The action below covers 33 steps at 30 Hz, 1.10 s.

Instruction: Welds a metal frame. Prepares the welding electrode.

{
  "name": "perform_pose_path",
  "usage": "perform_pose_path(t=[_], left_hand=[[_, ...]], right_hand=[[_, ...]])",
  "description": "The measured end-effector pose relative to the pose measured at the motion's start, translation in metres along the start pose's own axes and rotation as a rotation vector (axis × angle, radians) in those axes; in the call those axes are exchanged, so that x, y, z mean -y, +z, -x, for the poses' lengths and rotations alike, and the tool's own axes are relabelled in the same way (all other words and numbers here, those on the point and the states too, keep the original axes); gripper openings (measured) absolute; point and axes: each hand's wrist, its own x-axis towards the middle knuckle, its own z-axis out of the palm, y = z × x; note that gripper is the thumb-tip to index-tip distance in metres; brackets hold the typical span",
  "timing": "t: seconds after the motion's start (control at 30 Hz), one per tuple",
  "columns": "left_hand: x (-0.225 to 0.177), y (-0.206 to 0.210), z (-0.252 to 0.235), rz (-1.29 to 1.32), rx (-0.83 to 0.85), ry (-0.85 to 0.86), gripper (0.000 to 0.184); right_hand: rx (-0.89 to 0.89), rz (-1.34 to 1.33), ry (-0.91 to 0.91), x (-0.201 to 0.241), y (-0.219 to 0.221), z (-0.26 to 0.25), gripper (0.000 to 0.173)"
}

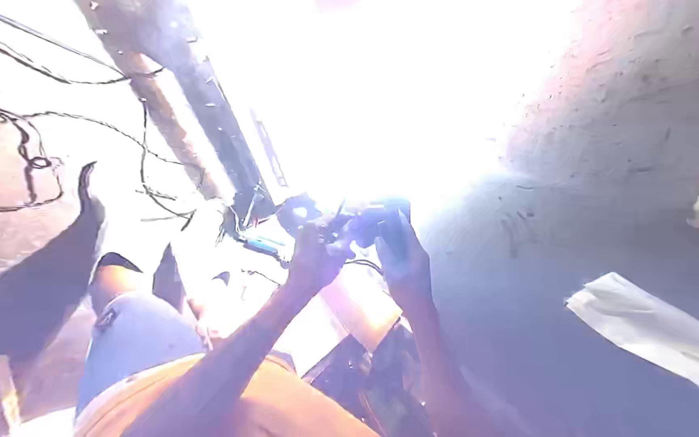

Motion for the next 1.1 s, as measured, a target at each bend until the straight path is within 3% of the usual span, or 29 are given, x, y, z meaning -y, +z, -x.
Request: perform_pose_path(t=[0.13,0.23,0.37,0.57,0.63,0.77,0.97,1.1], left_hand=[[0.013,0.005,-0.009,0.120,-0.052,0.168,0.018],[0.004,0.001,-0.010,0.091,-0.025,0.061,0.021],[0.006,0.002,-0.010,0.127,-0.015,0.125,0.022],[0.001,0.002,-0.011,0.091,-0.004,0.043,0.018],[0.007,0.004,-0.015,0.112,-0.020,0.123,0.020],[0.012,0.004,-0.017,0.114,-0.054,0.203,0.020],[0.009,0.002,-0.018,0.118,-0.031,0.190,0.023],[0.007,0.002,-0.012,0.132,-0.036,0.164,0.022]], right_hand=[[-0.012,-0.055,-0.020,-0.004,0.004,-0.002,0.055],[-0.066,-0.086,-0.079,0.000,0.008,-0.002,0.056],[-0.031,-0.049,-0.080,-0.002,0.004,-0.003,0.059],[-0.044,-0.011,-0.067,-0.005,0.007,-0.009,0.045],[-0.027,0.002,-0.061,-0.006,0.008,-0.011,0.056],[-0.037,0.013,-0.085,-0.005,0.008,-0.012,0.049],[-0.052,-0.023,-0.121,-0.007,0.011,-0.010,0.060],[-0.042,-0.011,-0.059,0.001,0.009,-0.005,0.057]])
